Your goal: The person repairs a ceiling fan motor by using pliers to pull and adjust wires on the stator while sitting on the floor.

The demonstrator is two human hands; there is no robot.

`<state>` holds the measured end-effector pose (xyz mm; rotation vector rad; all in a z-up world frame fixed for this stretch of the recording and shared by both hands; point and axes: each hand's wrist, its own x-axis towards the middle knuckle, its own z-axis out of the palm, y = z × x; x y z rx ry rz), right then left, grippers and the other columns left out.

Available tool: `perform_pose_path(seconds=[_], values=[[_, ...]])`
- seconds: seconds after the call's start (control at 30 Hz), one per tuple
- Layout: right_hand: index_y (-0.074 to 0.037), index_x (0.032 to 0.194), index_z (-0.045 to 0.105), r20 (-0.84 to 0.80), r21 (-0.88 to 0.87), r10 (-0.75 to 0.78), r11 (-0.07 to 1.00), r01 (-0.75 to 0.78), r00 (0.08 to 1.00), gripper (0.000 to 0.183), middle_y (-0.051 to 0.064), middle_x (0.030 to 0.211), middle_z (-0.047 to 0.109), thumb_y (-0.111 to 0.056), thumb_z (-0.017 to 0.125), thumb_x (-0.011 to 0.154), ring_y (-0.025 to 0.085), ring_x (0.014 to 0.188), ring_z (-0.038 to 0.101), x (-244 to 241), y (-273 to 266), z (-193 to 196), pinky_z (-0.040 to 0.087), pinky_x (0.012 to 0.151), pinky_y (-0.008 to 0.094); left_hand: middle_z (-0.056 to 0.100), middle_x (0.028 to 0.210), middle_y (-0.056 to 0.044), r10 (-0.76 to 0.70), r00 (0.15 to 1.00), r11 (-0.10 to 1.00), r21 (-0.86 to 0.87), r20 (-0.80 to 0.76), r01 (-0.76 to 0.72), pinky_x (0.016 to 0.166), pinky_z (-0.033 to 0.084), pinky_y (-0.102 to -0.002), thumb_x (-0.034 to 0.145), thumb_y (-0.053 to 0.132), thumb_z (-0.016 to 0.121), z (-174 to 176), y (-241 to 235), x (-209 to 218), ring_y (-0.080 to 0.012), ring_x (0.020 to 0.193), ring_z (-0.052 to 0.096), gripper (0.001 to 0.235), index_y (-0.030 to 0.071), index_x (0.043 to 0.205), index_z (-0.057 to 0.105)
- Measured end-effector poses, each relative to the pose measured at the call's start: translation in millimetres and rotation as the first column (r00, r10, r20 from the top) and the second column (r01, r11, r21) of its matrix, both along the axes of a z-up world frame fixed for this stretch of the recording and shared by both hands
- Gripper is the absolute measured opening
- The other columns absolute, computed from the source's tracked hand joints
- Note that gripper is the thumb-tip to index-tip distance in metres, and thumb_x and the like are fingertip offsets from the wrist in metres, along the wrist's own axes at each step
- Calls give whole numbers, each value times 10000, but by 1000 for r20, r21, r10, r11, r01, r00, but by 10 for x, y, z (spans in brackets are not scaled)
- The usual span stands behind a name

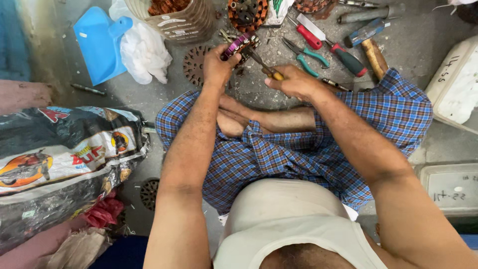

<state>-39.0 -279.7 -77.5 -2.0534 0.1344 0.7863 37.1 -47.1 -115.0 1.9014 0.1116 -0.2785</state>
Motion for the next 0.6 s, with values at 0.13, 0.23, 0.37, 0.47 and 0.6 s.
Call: perform_pose_path(seconds=[0.13,0.23,0.37,0.47,0.6], values=[[-59,994,702,6,38,0,999,0,1000,328,5,690,573,-383,718,955,144,642,524,71,-25,-65,439,582,357,736,1159,-82,-60,998,997,-39,36,62,905,549,-297,751,-5,824,76,-17,-17,-187,1024,682,607,145,1320,674],[-53,978,699,-22,136,-35,990,38,999,312,0,677,577,-363,724,948,132,626,528,88,-48,-118,434,569,355,686,1220,-113,-161,977,987,37,139,158,1014,519,-336,733,-45,837,74,-29,-13,-226,1125,679,657,163,1339,689],[-33,983,725,27,133,-14,991,10,1000,340,16,720,642,-373,715,970,131,655,536,89,-73,-69,430,599,359,665,1232,-115,-203,957,965,206,207,160,1031,504,-365,734,-7,879,101,-18,-48,-272,1164,645,637,167,1318,694],[-35,1005,718,116,-34,117,993,-114,986,367,54,729,692,-399,677,981,163,672,621,74,-95,62,489,620,382,686,1220,-108,-241,937,953,243,253,179,1009,529,-368,731,-17,861,118,-18,-59,-290,1148,672,593,150,1277,700],[-74,1131,711,87,-128,108,987,-96,990,376,87,744,698,-407,663,962,204,683,649,50,-49,112,505,632,408,731,1183,-108,-244,926,952,253,288,172,955,553,-366,734,-18,847,121,-50,-82,-293,1101,715,547,134,1239,702]])
